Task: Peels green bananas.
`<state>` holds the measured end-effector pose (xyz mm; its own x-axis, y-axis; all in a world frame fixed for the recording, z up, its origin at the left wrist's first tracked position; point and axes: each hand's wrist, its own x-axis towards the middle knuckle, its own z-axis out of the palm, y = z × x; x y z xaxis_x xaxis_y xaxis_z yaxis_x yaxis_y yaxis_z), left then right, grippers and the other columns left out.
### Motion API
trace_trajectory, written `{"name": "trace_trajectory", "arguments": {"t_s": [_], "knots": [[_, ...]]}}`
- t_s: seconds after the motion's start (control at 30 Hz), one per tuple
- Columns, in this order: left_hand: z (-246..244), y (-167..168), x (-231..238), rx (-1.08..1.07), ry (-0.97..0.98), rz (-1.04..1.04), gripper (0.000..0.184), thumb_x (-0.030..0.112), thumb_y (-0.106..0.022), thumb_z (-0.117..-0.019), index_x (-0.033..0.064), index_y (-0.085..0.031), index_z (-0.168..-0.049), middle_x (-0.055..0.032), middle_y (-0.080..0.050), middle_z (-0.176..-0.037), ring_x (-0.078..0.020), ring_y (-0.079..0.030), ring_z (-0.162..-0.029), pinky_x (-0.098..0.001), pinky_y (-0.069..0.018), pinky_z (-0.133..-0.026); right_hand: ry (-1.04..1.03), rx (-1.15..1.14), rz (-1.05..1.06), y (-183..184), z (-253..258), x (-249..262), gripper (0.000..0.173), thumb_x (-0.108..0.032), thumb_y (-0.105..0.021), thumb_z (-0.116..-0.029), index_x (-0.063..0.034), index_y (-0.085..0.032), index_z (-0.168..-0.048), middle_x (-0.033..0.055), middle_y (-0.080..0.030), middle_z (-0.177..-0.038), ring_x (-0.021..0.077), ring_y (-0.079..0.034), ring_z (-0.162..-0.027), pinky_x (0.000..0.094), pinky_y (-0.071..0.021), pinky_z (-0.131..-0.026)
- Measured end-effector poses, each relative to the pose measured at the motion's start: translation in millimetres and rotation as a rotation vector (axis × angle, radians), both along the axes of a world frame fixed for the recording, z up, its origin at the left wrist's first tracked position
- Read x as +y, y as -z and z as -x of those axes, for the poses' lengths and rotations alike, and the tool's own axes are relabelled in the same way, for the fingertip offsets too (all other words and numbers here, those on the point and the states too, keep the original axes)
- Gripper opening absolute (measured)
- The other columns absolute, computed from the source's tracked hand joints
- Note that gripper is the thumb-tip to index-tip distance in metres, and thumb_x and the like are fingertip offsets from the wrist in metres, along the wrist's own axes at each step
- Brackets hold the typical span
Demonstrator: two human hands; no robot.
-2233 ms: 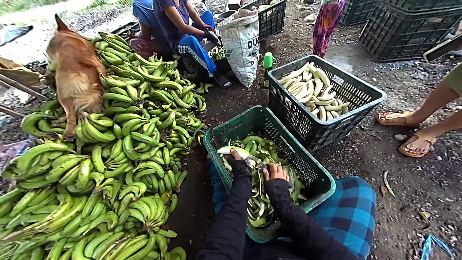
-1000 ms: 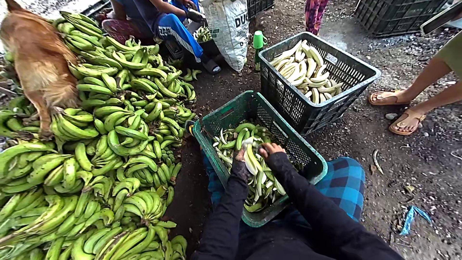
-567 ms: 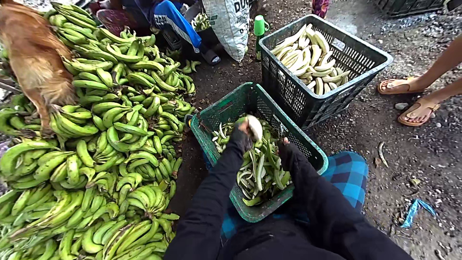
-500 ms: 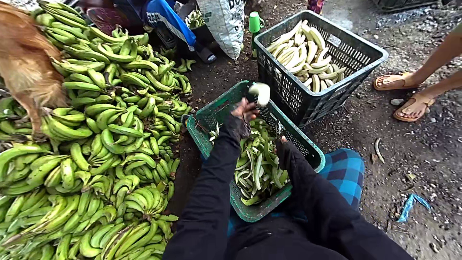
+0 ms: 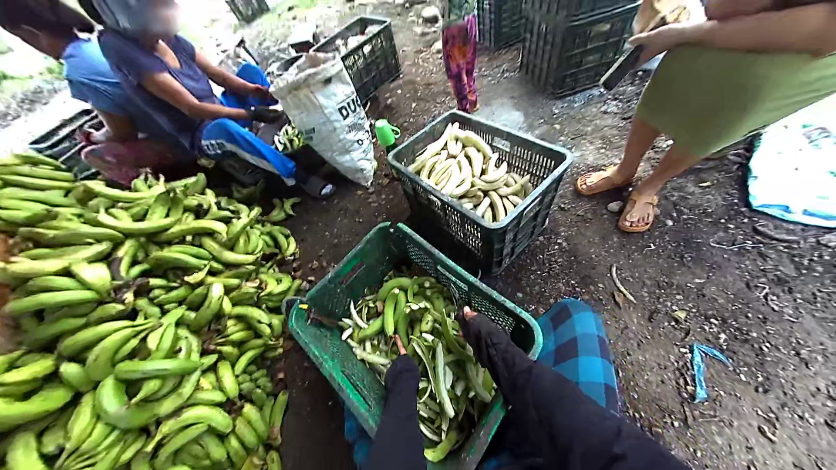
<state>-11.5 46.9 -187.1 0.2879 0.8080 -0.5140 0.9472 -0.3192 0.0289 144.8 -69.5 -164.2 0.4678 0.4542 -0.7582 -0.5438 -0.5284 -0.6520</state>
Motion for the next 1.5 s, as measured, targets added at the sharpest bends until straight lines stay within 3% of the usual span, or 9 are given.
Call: {"name": "trace_trajectory", "arguments": {"t_s": [0.07, 0.2, 0.3, 0.47, 0.57, 0.73, 1.07, 1.2, 1.5], "knots": [[0.8, 42.2, 3.2, -0.041, 0.004, -0.158, 0.063, 0.024, -0.060, -0.0979, 0.0099, -0.040, -0.155, -0.0184, -0.063, -0.136, -0.0326, -0.064, -0.122, -0.0527, -0.0491, -0.103, -0.007, -0.002, 0.014, -2.3, 0.6, 1.1, 0.055, -0.033, -0.025, -0.1152, 0.0072, -0.043, -0.148, 0.0297, -0.050, -0.147, 0.0348, -0.056, -0.132, 0.0462, -0.0437, -0.111], [-11.1, 13.2, -6.2, 0.189, 0.097, 0.038, 0.115, 0.039, -0.074, -0.0855, 0.0099, 0.005, -0.163, -0.0190, -0.065, -0.131, -0.0340, -0.066, -0.118, -0.0521, -0.0526, -0.098, -0.180, -0.133, 0.096, -14.2, 3.2, -6.2, 0.054, -0.035, -0.026, -0.1148, 0.0022, -0.047, -0.148, 0.0244, -0.055, -0.145, 0.0304, -0.058, -0.130, 0.0445, -0.0448, -0.111], [-2.3, -46.1, -17.0, 0.098, 0.026, 0.193, 0.084, 0.046, -0.066, -0.0944, -0.0014, -0.033, -0.154, -0.0250, -0.058, -0.139, -0.0382, -0.060, -0.126, -0.0564, -0.0491, -0.103, -0.080, -0.161, -0.021, -14.0, 0.7, -6.9, 0.051, -0.029, -0.029, -0.1149, 0.0071, -0.043, -0.148, 0.0309, -0.050, -0.147, 0.0378, -0.055, -0.134, 0.0495, -0.0443, -0.112], [61.8, -104.8, -34.9, -1.127, -0.501, 0.651, 0.030, 0.004, -0.043, -0.1057, -0.0027, -0.049, -0.134, -0.0090, -0.064, -0.100, -0.0111, -0.065, -0.084, -0.0281, -0.0562, -0.077, -0.153, -0.367, -0.226, -27.5, -3.2, -2.0, 0.040, -0.014, -0.037, -0.1124, 0.0147, -0.049, -0.138, 0.0339, -0.059, -0.129, 0.0326, -0.062, -0.113, 0.0402, -0.0482, -0.103], [57.3, -105.0, -37.5, -1.571, -0.801, 0.957, 0.042, 0.029, -0.019, -0.1102, 0.0090, -0.056, -0.109, -0.0060, -0.068, -0.085, -0.0151, -0.068, -0.075, -0.0315, -0.0589, -0.066, -0.262, -0.564, -0.368, -20.7, 8.6, 1.5, 0.037, -0.015, -0.048, -0.1086, 0.0076, -0.057, -0.136, 0.0292, -0.066, -0.123, 0.0324, -0.065, -0.114, 0.0455, -0.0484, -0.105], [14.6, -91.1, -31.7, -1.464, -1.093, 0.691, 0.040, 0.037, -0.034, -0.1105, 0.0063, -0.052, -0.128, -0.0121, -0.060, -0.101, -0.0202, -0.060, -0.084, -0.0385, -0.0534, -0.072, -0.674, -0.775, -0.191, -46.9, 48.8, -10.3, 0.045, -0.039, -0.052, -0.1063, -0.0117, -0.062, -0.141, 0.0218, -0.065, -0.136, 0.0439, -0.054, -0.134, 0.0698, -0.0292, -0.115], [21.4, -108.7, -48.8, -1.070, -0.819, 0.390, 0.047, 0.034, -0.042, -0.1109, 0.0018, -0.047, -0.144, -0.0259, -0.058, -0.132, -0.0351, -0.060, -0.114, -0.0548, -0.0502, -0.094, -0.559, -0.700, 0.149, -51.2, 66.0, 0.1, 0.052, -0.049, -0.044, -0.1075, -0.0167, -0.056, -0.147, 0.0231, -0.061, -0.141, 0.0444, -0.050, -0.138, 0.0661, -0.0331, -0.115], [42.7, -95.5, -43.6, -1.418, -0.899, 0.450, 0.037, 0.024, -0.034, -0.1125, -0.0017, -0.052, -0.132, -0.0157, -0.062, -0.109, -0.0199, -0.064, -0.091, -0.0365, -0.0556, -0.080, -0.389, -0.668, 0.113, -34.3, 21.4, 15.0, 0.050, -0.043, -0.041, -0.1099, -0.0075, -0.057, -0.142, 0.0238, -0.062, -0.138, 0.0418, -0.054, -0.134, 0.0656, -0.0353, -0.112], [27.1, -104.6, -22.9, -1.291, -0.696, 0.528, 0.045, 0.032, -0.028, -0.1133, 0.0013, -0.048, -0.140, -0.0154, -0.060, -0.121, -0.0193, -0.060, -0.102, -0.0370, -0.0510, -0.090, -0.805, -0.834, -0.026, -87.4, 62.5, -28.5, 0.047, -0.044, -0.052, -0.1060, -0.0152, -0.062, -0.142, 0.0224, -0.062, -0.139, 0.0431, -0.051, -0.136, 0.0659, -0.0270, -0.115]]}}
